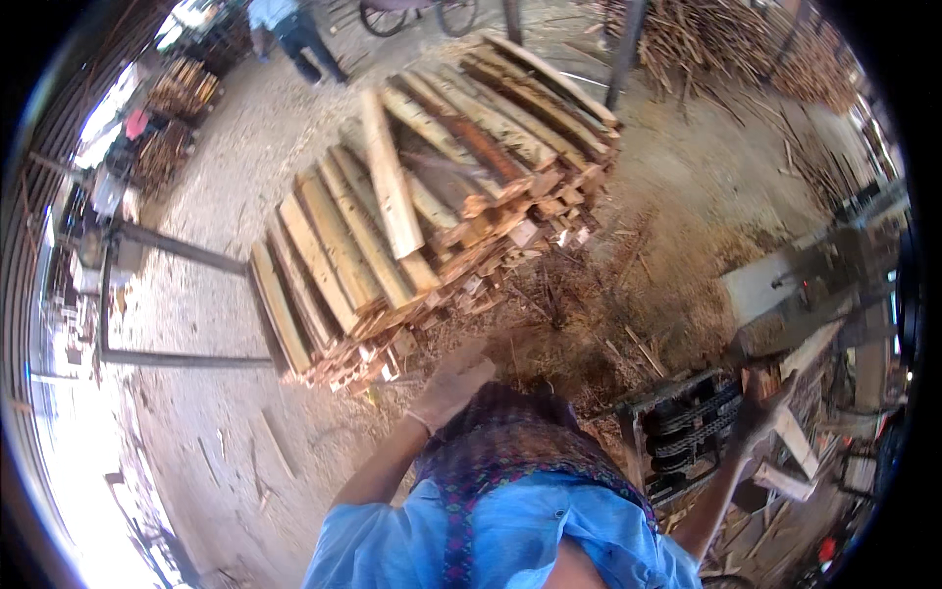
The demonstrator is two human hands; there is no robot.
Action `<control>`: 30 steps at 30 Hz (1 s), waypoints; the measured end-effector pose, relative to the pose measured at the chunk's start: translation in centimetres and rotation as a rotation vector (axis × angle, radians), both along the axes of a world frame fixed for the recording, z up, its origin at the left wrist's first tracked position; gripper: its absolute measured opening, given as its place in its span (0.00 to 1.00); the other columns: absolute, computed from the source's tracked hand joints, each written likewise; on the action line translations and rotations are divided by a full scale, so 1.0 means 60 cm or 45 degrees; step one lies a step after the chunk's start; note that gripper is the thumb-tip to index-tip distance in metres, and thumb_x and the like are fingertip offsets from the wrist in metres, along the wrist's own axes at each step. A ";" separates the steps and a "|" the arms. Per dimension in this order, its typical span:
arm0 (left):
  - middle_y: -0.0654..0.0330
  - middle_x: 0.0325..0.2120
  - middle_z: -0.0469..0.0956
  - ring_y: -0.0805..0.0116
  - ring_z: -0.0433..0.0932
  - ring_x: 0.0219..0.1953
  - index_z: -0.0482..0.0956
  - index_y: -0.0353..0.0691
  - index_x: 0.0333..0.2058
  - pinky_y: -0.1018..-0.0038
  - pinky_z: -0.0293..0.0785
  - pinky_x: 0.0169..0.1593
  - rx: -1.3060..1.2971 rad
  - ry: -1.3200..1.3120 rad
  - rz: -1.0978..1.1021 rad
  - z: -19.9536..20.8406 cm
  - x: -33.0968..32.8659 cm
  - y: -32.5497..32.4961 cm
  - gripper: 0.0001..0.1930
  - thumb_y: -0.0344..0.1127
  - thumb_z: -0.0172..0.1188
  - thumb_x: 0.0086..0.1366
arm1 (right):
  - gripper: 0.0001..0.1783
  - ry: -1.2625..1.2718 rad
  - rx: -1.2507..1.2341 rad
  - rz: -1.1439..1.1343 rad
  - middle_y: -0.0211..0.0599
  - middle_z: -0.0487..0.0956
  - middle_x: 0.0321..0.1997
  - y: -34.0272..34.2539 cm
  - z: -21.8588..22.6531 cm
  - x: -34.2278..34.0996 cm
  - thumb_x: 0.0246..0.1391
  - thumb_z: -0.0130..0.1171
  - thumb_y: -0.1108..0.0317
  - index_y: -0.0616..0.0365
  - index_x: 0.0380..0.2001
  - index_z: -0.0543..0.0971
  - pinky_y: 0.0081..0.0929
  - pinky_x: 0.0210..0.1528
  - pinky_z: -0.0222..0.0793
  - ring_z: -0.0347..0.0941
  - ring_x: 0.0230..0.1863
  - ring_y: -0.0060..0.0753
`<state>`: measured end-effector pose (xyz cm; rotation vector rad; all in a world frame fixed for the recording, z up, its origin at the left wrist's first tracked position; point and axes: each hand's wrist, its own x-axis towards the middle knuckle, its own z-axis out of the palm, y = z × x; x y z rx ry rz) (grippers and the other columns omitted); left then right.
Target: The person repeatedly picks up wooden planks from a stack and feeds them into a planer machine. The person wears gloves and handles the wood with both hands, placing the processed planks onto a growing pile after they exit the machine.
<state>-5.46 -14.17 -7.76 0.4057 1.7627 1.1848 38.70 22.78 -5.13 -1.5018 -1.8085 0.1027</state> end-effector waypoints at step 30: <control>0.31 0.70 0.63 0.31 0.68 0.69 0.59 0.30 0.74 0.48 0.67 0.71 -0.682 1.249 0.488 -0.027 -0.355 -0.285 0.53 0.57 0.73 0.62 | 0.26 1.089 -2.649 0.620 0.33 0.82 0.46 -0.565 -0.110 -0.917 0.69 0.64 0.42 0.54 0.51 0.78 0.38 0.47 0.79 0.81 0.46 0.31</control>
